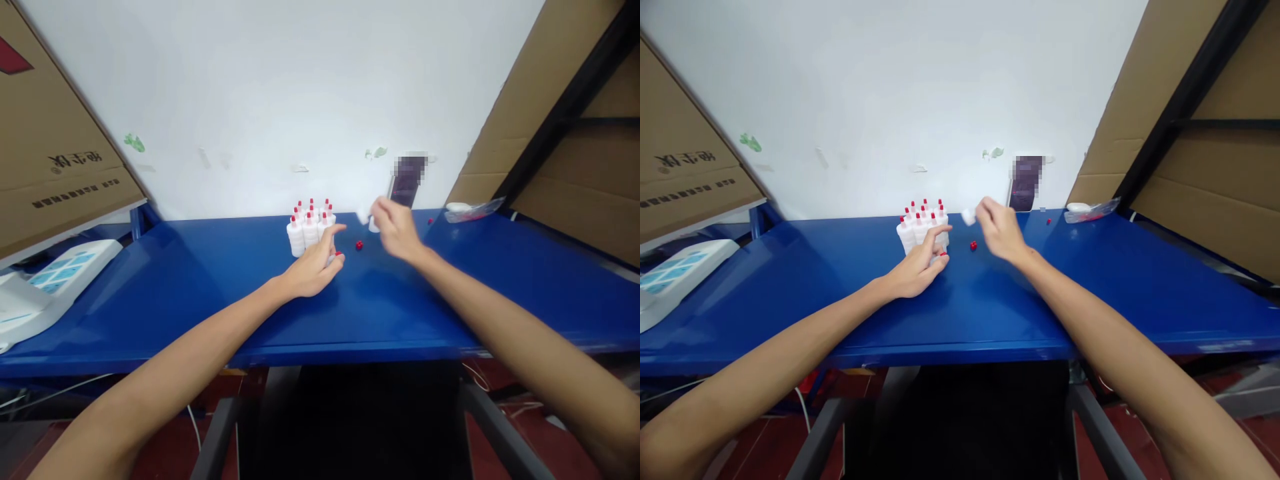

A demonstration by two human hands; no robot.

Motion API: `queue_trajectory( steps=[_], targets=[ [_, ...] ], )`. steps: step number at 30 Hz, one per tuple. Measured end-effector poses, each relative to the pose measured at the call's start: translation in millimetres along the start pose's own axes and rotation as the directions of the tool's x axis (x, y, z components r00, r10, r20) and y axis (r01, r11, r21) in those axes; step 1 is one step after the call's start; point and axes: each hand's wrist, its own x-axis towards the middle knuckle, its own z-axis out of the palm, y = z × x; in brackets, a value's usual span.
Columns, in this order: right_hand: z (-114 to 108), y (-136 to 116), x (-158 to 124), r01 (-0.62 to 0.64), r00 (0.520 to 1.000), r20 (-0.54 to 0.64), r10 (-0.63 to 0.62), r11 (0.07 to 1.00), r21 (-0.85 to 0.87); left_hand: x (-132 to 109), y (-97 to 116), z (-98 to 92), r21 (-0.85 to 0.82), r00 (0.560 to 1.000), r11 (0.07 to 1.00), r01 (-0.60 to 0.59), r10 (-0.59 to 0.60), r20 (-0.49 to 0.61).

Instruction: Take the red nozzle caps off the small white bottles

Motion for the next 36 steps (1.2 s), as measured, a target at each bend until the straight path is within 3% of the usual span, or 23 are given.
queue_trajectory(
  steps=[2, 6, 16, 22, 25, 28, 31, 36],
  targets=[
    [-12, 18, 13, -0.051, 0.999, -0.023, 0.048, 0.979, -0.198, 0, 0, 0.0, 0.017, 0.999, 0.999, -0.028, 0.027, 0.041],
    [-26, 47, 37, -0.065, 0.983, 0.115, 0.144, 0.854, -0.516, 1, -1, 0.6, 0.030, 0.994, 0.998, -0.062, 0.058, 0.094],
    [-14, 61, 52, -0.077, 0.953, 0.190, 0.238, 0.790, -0.608, 0, -1, 0.4, 0.079, 0.973, 0.981, -0.178, 0.164, 0.164],
    [-19, 63, 35, -0.085, 0.978, 0.112, 0.173, 0.834, -0.545, 0, -3, 1.0, 0.097, 0.975, 0.981, -0.170, 0.153, 0.162],
    [-14, 49, 18, 0.026, 0.972, 0.216, 0.089, 0.878, -0.478, 1, -7, 2.2, 0.114, 0.983, 0.984, -0.140, 0.124, 0.139],
    [-2, 17, 3, 0.212, 0.915, 0.390, -0.102, 0.944, -0.251, 2, -13, 3.0, 0.147, 0.997, 0.988, -0.048, 0.040, 0.060],
    [13, -17, -7, 0.318, 0.836, 0.481, -0.263, 0.947, -0.035, 3, -18, 1.9, 0.114, 1.000, 0.993, -0.014, 0.013, 0.008],
    [24, -37, -15, 0.312, 0.797, 0.531, -0.289, 0.949, 0.048, 3, -22, -0.2, 0.058, 1.000, 0.998, -0.019, 0.019, 0.005]
  ],
)
